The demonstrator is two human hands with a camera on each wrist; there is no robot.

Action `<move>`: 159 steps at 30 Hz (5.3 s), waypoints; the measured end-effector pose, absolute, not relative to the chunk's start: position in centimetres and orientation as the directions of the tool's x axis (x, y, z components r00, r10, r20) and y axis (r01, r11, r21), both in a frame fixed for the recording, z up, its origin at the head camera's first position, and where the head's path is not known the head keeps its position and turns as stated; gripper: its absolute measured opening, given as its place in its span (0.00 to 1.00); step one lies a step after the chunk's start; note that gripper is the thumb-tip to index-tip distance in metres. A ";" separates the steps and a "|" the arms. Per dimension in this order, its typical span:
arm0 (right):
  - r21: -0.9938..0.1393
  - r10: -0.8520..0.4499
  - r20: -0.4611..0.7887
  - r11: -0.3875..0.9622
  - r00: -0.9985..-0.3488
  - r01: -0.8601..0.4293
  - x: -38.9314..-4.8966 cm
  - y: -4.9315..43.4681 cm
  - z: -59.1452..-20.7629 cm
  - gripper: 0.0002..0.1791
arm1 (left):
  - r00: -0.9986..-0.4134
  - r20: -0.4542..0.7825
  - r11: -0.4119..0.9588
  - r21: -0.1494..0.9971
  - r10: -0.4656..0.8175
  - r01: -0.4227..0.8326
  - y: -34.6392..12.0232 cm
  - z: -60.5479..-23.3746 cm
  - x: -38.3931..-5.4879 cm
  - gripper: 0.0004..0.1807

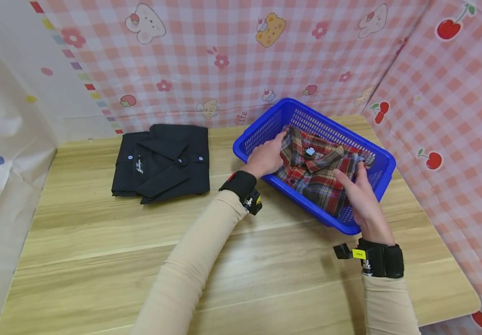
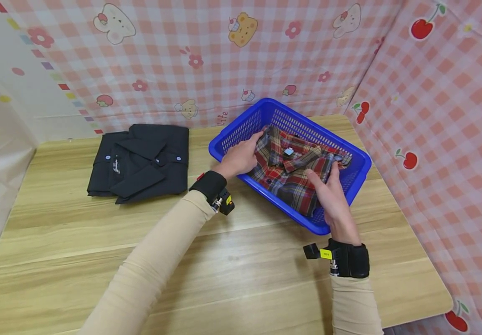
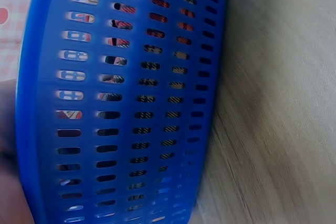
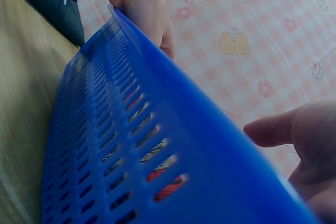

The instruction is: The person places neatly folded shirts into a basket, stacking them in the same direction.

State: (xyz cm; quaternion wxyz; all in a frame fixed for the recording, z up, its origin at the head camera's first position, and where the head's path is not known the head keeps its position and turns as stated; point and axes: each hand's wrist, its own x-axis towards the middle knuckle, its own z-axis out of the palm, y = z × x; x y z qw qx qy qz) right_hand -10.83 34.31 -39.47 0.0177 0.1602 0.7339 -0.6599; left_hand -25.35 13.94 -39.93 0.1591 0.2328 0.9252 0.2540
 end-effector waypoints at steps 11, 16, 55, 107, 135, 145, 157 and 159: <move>-0.962 0.266 -0.237 0.066 -0.934 0.263 -10.8 34.2 -39.5 0.53 | -0.871 -0.126 0.809 0.451 0.475 0.376 14.1 -40.5 -25.2 0.40; -0.962 0.288 -0.236 0.067 -0.928 0.265 -10.6 34.2 -39.5 0.51 | -0.875 -0.110 0.813 0.439 0.472 0.383 14.2 -40.7 -25.1 0.38; -0.991 0.437 -0.134 -0.047 -0.889 0.126 -9.8 33.9 -39.5 0.46 | -0.826 0.175 0.692 0.471 0.535 0.548 12.3 -39.9 -23.2 0.23; -0.946 0.284 0.313 0.008 -0.906 -0.324 -5.5 29.6 -39.7 0.28 | -0.748 0.481 0.345 0.679 0.458 0.648 2.4 -39.8 -13.7 0.21; -0.914 0.176 0.393 -0.034 -0.903 -0.404 -4.6 26.5 -41.2 0.28 | -0.849 0.410 0.316 0.800 0.333 0.511 -3.0 -41.2 -10.1 0.21; -0.915 0.154 0.390 -0.047 -0.908 -0.401 -4.9 26.0 -41.6 0.28 | -0.872 0.376 0.334 0.816 0.312 0.471 -4.1 -41.4 -10.1 0.21; -0.918 0.109 0.394 -0.006 -0.913 -0.397 -5.6 24.9 -41.9 0.28 | -0.901 0.350 0.365 0.828 0.257 0.426 -5.9 -41.7 -10.5 0.21; -0.916 0.101 0.399 -0.007 -0.912 -0.401 -5.8 24.6 -41.9 0.28 | -0.902 0.355 0.367 0.827 0.248 0.426 -6.3 -41.9 -10.5 0.21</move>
